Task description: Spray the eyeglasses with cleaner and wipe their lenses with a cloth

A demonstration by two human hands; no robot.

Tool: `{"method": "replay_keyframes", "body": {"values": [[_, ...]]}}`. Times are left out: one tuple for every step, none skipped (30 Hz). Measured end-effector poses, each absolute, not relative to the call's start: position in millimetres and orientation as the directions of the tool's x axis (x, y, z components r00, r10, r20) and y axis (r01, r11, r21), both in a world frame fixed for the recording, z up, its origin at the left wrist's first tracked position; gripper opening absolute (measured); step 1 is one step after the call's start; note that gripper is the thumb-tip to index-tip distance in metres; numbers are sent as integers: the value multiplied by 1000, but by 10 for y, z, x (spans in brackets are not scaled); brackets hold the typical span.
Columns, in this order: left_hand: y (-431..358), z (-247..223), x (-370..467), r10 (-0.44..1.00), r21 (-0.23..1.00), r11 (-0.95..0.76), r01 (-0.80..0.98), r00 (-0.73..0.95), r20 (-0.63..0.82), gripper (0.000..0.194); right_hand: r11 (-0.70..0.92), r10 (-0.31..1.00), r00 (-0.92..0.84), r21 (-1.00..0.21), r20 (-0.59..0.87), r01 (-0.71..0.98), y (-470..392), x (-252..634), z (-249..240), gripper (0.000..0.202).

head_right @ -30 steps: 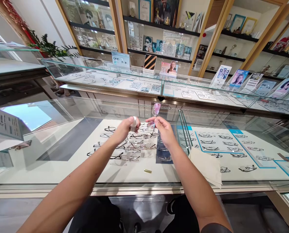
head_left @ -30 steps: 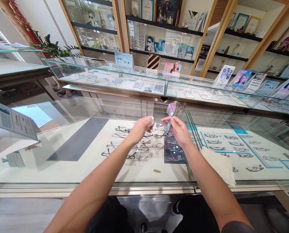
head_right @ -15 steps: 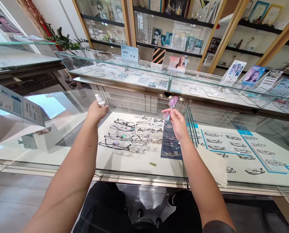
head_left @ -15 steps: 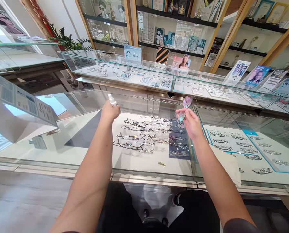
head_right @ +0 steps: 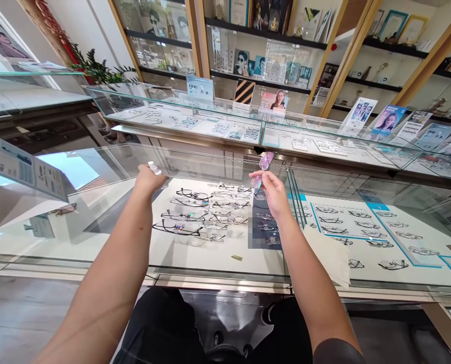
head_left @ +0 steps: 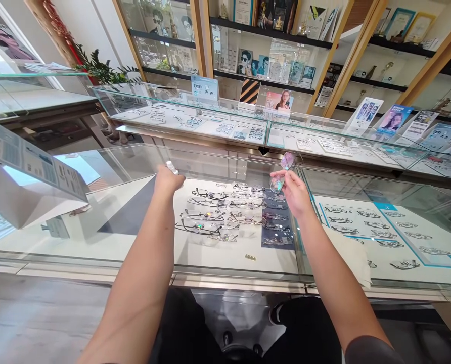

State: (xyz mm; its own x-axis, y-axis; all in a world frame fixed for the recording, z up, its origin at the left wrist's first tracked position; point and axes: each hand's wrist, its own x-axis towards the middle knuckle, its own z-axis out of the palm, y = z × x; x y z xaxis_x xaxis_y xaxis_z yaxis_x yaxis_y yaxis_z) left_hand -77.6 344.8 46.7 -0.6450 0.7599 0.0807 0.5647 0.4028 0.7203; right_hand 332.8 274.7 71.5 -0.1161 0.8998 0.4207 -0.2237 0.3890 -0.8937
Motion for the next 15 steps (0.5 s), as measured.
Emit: {"method": "replay_keyframes", "body": {"values": [[3389, 515, -719, 727, 755, 363, 546, -673, 137, 77, 398, 897, -109, -889, 429, -226, 2732, 3344, 744, 30], [3317, 574, -642, 685, 783, 293, 549, -692, 228, 81, 408, 895, -95, -885, 437, -226, 2708, 3367, 779, 29], [3233, 642, -545, 631, 791, 196, 580, -692, 351, 81, 417, 893, -78, -881, 442, -224, 2675, 3397, 820, 28], [3141, 715, -426, 566, 766, 84, 637, -663, 489, 78, 423, 894, -59, -879, 445, -220, 2631, 3435, 864, 28], [3044, 790, -286, 503, 726, -15, 687, -623, 599, 72, 429, 894, -39, -878, 446, -213, 2578, 3479, 909, 27], [2945, 862, -126, 454, 689, -90, 719, -587, 671, 67, 434, 894, -24, -877, 448, -204, 2516, 3531, 951, 27], [2848, 925, 53, 429, 663, -140, 735, -559, 710, 64, 441, 892, -13, -876, 452, -194, 2448, 3589, 991, 27], [2753, 974, 248, 429, 647, -174, 742, -535, 728, 63, 451, 888, -4, -874, 459, -184, 2375, 3653, 1026, 27], [2663, 1005, 454, 486, 626, -211, 751, -475, 734, 60, 463, 883, 6, -870, 469, -171, 2300, 3721, 1058, 27], [2576, 1018, 669, 590, 590, -272, 761, -353, 727, 53, 477, 877, 18, -865, 480, -156, 2224, 3792, 1086, 27], [2494, 1012, 889, 705, 551, -355, 755, -171, 688, 43, 491, 870, 33, -860, 491, -140, 2149, 3864, 1112, 26], [2418, 989, 1110, 793, 529, -440, 725, 38, 608, 33, 503, 864, 51, -855, 501, -126, 2076, 3935, 1135, 25], [2348, 953, 1331, 836, 530, -502, 684, 225, 501, 26, 514, 858, 70, -850, 509, -113, 2005, 4004, 1158, 25], [2287, 909, 1552, 848, 545, -526, 653, 357, 392, 22, 523, 852, 88, -846, 516, -101, 1935, 4069, 1178, 24], [2236, 861, 1771, 850, 557, -524, 645, 441, 289, 19, 530, 847, 105, -843, 521, -94, 1868, 4130, 1197, 24]]}}
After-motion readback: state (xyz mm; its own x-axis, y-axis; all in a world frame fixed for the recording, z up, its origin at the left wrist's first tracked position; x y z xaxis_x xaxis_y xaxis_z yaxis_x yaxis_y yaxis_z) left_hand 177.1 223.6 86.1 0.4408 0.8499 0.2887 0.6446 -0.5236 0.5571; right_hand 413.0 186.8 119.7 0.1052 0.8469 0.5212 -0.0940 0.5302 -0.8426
